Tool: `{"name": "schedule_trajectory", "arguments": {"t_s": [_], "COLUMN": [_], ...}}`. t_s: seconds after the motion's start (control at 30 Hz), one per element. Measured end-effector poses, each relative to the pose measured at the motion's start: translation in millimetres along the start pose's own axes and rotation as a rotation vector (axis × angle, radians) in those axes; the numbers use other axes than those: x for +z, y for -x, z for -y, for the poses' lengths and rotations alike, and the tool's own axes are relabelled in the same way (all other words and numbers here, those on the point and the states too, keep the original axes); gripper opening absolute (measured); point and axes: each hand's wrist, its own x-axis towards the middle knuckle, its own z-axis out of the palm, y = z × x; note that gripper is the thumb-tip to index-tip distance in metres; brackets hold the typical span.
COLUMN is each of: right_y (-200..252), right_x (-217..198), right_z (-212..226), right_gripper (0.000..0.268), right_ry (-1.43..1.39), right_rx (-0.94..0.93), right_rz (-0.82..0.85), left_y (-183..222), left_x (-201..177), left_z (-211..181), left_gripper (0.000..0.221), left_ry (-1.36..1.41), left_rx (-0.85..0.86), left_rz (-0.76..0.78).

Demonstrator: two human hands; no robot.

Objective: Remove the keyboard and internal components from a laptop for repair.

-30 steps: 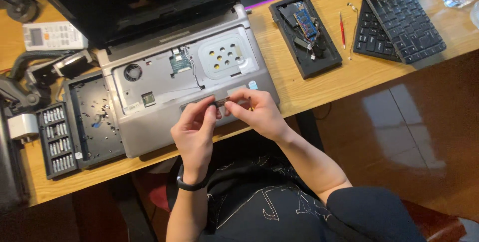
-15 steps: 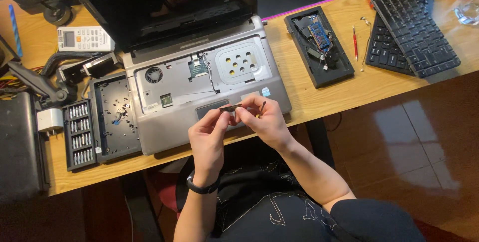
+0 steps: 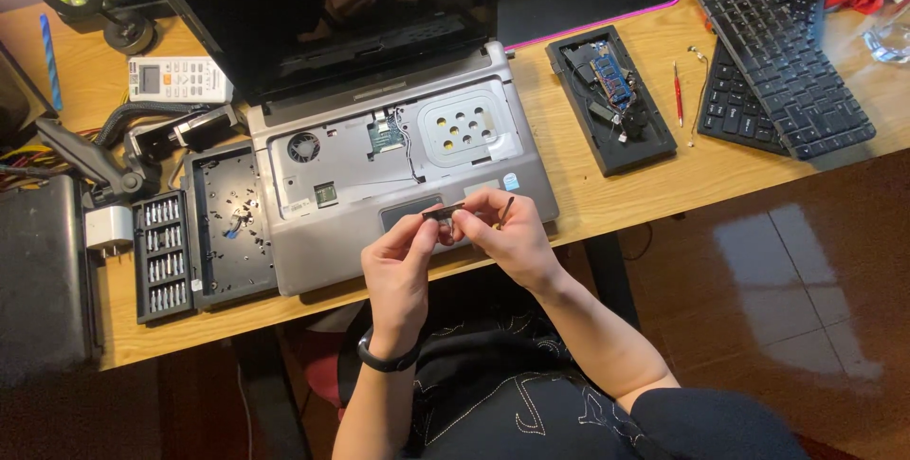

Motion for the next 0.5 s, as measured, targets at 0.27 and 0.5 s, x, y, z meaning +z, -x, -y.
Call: {"name": "schedule_trajectory", "arguments": {"t_s": [0.27, 0.5], "right_y": [1.9, 2.8], "right_x": [-1.8, -2.5], "right_z": [-1.2, -5.1], "right_gripper": [0.01, 0.008], "right_ry": [-0.027, 0.034], "right_rx": [-0.042, -0.026], "right_rz": [0.022, 0.006], "left_y": [0.4, 1.1], "left_x": [3.4, -0.5], "left_z": [-2.0, 5.8], "left_gripper": [0.022, 0.017], "left_ry": [-0.067, -0.149], "left_rx": [0.03, 0.073], "left_rz": [0.005, -0.04]}}
